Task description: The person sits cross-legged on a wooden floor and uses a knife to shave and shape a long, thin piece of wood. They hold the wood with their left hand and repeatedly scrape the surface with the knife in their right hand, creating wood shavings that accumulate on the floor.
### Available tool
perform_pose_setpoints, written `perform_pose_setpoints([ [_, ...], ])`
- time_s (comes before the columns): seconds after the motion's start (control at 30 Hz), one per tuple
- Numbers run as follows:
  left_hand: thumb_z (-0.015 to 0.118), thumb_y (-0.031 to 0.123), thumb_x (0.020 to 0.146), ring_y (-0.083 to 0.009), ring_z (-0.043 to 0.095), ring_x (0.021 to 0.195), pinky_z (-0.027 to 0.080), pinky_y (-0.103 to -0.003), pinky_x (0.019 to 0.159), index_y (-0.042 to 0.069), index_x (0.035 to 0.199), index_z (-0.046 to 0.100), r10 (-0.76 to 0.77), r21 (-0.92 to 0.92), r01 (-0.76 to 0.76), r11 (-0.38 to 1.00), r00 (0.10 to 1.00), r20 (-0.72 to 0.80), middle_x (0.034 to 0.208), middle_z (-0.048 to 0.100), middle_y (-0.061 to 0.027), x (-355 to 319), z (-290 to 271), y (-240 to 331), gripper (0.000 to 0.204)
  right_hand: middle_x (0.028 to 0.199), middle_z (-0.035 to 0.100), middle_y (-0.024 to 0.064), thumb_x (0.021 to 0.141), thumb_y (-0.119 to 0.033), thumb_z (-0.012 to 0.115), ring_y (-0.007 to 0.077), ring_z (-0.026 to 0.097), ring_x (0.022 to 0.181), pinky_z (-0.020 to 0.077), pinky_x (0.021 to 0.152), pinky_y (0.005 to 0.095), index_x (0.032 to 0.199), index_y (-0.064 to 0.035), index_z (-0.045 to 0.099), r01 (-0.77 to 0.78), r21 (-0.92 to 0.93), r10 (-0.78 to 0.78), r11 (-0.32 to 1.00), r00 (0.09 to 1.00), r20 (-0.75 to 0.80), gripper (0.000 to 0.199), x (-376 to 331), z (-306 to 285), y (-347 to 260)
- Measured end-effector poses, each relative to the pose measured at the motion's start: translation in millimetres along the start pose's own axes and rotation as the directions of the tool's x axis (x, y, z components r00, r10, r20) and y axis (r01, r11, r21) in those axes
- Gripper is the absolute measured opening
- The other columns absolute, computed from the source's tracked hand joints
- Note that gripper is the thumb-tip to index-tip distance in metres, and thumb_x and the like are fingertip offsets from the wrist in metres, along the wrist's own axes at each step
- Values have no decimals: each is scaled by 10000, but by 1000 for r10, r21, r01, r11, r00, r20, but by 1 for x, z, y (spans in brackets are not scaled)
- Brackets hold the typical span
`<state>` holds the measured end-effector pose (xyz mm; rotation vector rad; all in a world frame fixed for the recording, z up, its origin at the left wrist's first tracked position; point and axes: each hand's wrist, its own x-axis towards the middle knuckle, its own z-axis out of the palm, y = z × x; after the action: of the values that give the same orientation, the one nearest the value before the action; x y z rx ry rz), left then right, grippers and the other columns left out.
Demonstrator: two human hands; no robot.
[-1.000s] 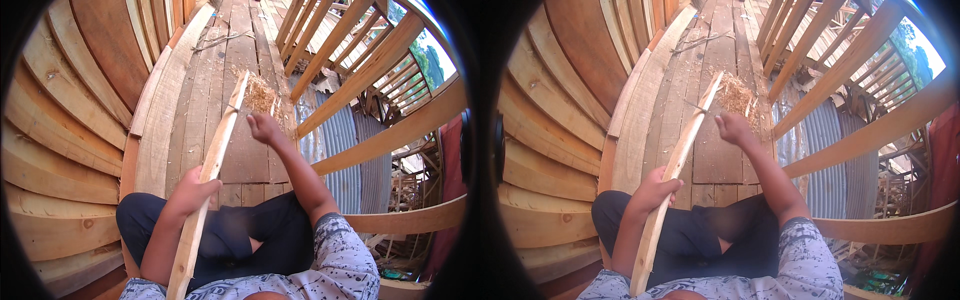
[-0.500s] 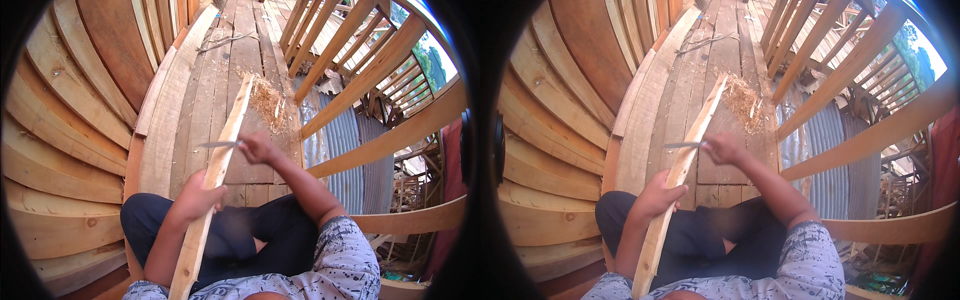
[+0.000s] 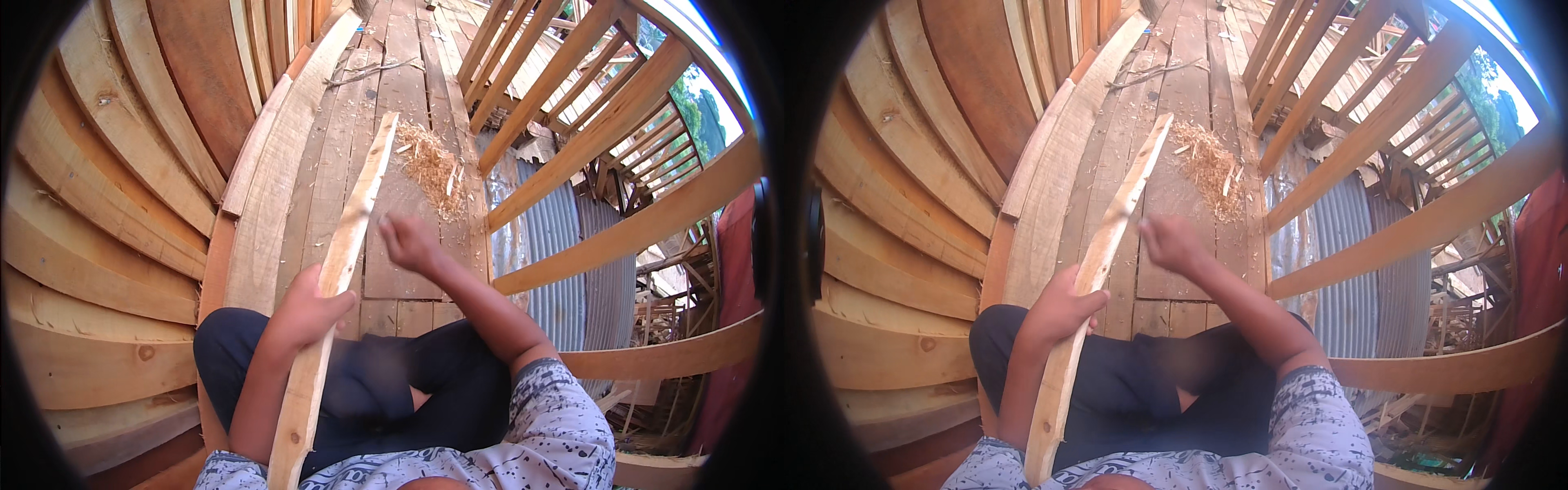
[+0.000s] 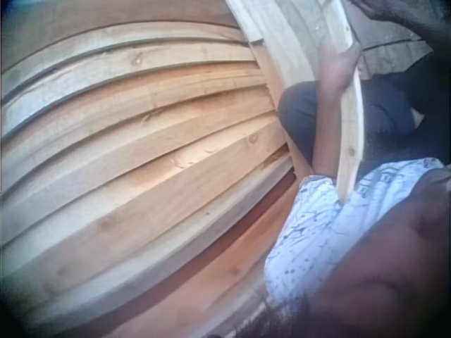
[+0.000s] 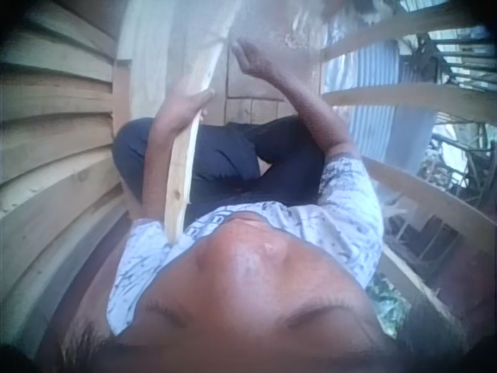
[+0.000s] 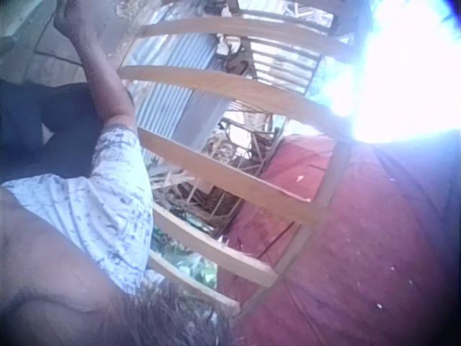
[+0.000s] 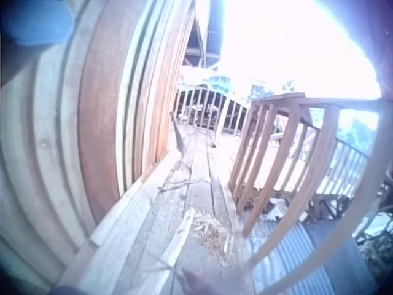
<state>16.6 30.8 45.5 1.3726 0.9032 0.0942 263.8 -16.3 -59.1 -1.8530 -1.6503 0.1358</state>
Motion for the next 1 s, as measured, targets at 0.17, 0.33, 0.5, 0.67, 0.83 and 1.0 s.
perform_pose_setpoints([
  [0.17,680,128,862,-133,609,587,509,-295,543,-47,1203,530,21,5,-22,1000,999,46,839,644,-91,-2,10,1,412,611,573,208,970,-281,532,419,606,608,462,581,515,802,-53,551,125,-110,-122,986,992,30,284,20,-28,46],
  [0.33,681,130,862,-132,608,584,509,-292,550,-54,1193,535,-5,-37,6,999,1000,13,854,649,-91,-4,-1,-1,406,615,567,220,968,-262,526,412,601,608,462,557,498,768,-45,559,125,18,-126,992,992,33,297,1,-2,1],
  [0.5,678,146,888,-106,577,563,501,-279,513,-53,1156,527,30,0,-30,1000,999,28,783,592,-52,0,8,-3,367,592,546,186,969,-205,513,394,570,546,450,536,489,778,-49,558,-10,-30,9,999,999,-40,250,17,-5,45],
  [0.67,684,125,860,-134,612,589,517,-294,550,-53,1168,543,-14,-2,14,1000,1000,28,838,651,-94,-3,8,-5,383,568,556,169,997,-279,510,358,554,492,449,522,478,781,-54,584,192,-39,-195,981,973,-121,320,7,-1,22],
  [0.83,687,126,861,-127,613,603,519,-289,552,-54,1186,537,-3,-64,6,998,999,38,877,654,-95,2,3,-5,401,599,581,151,998,-274,505,359,571,525,456,545,502,829,-48,585,1,4,-1,1000,1000,-23,293,9,-3,7],
  [1.0,691,143,881,-106,574,551,498,-276,492,-50,1171,519,78,-28,-76,997,995,69,786,584,-45,-3,15,-2,388,564,512,175,973,-269,514,389,551,509,426,507,494,782,-61,533,94,-52,-99,994,989,-109,284,16,-19,72],
])
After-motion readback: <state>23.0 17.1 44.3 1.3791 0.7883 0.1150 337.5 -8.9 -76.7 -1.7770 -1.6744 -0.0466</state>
